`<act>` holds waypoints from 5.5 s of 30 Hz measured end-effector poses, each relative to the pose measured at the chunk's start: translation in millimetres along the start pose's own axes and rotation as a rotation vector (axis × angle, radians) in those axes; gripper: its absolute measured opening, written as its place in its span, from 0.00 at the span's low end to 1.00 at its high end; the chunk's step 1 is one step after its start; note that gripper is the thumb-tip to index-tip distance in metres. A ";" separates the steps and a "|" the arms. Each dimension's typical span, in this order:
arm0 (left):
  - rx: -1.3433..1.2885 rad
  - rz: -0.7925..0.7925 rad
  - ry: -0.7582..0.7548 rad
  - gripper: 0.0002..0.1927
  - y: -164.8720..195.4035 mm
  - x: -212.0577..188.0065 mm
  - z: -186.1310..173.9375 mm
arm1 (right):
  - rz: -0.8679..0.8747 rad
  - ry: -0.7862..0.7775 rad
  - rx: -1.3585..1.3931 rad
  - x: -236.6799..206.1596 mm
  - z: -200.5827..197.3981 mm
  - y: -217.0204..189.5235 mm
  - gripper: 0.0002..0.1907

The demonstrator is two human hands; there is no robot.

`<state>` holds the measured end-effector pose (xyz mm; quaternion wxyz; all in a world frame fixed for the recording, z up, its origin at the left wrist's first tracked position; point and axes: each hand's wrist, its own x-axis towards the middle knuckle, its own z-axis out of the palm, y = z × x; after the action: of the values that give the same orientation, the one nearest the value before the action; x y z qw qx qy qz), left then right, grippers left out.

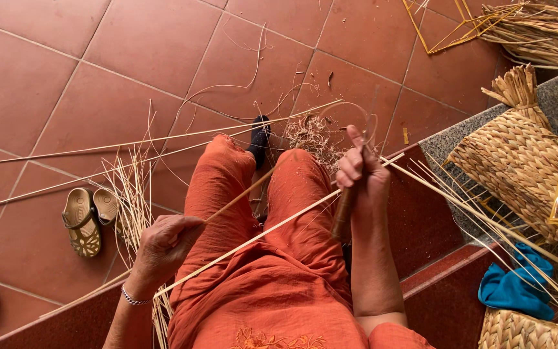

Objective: The person sits on a tiled floor and uses a knife to shave thin strips from bamboo rods. They repeatedly hold a rod, shave its surface, and set it aside, accumulating shavings on the floor.

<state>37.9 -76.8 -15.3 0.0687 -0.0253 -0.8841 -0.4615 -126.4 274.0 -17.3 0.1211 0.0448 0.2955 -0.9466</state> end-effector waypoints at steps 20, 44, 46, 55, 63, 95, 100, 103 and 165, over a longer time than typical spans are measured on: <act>0.076 -0.024 0.206 0.07 2.1 8.7 13.5 | 0.200 -0.285 -0.156 -29.5 15.5 27.3 0.35; -0.383 0.025 -0.003 0.04 40.8 50.6 72.9 | 0.543 -0.555 -0.192 -83.9 24.3 68.3 0.37; -0.331 0.008 0.013 0.06 45.4 53.5 73.3 | 0.471 -0.618 -0.060 -79.3 21.5 69.9 0.39; -0.329 -0.002 -0.021 0.04 54.6 42.9 67.4 | 0.246 -0.402 -0.244 -97.1 6.1 60.0 0.33; -0.473 0.006 -0.068 0.03 64.2 40.3 67.6 | 0.428 -0.370 -0.538 -101.5 13.2 45.6 0.29; -0.472 -0.018 -0.116 0.05 67.6 39.5 62.1 | 0.524 -0.470 -0.148 -111.8 19.8 50.6 0.29; -0.472 -0.009 -0.140 0.06 64.8 39.8 63.4 | 0.525 -0.496 -0.051 -111.8 15.7 55.5 0.27; -0.479 -0.004 -0.150 0.06 63.2 39.7 64.2 | 0.524 -0.487 -0.037 -113.0 14.2 56.9 0.26; -0.369 0.110 -0.186 0.05 75.3 36.4 48.0 | 0.582 -0.509 0.090 -108.4 20.4 63.9 0.31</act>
<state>5.4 5.0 24.0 0.0060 -0.1279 -0.7846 -0.6066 -5.6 233.5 -18.6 0.4520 -0.1043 0.1889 -0.8655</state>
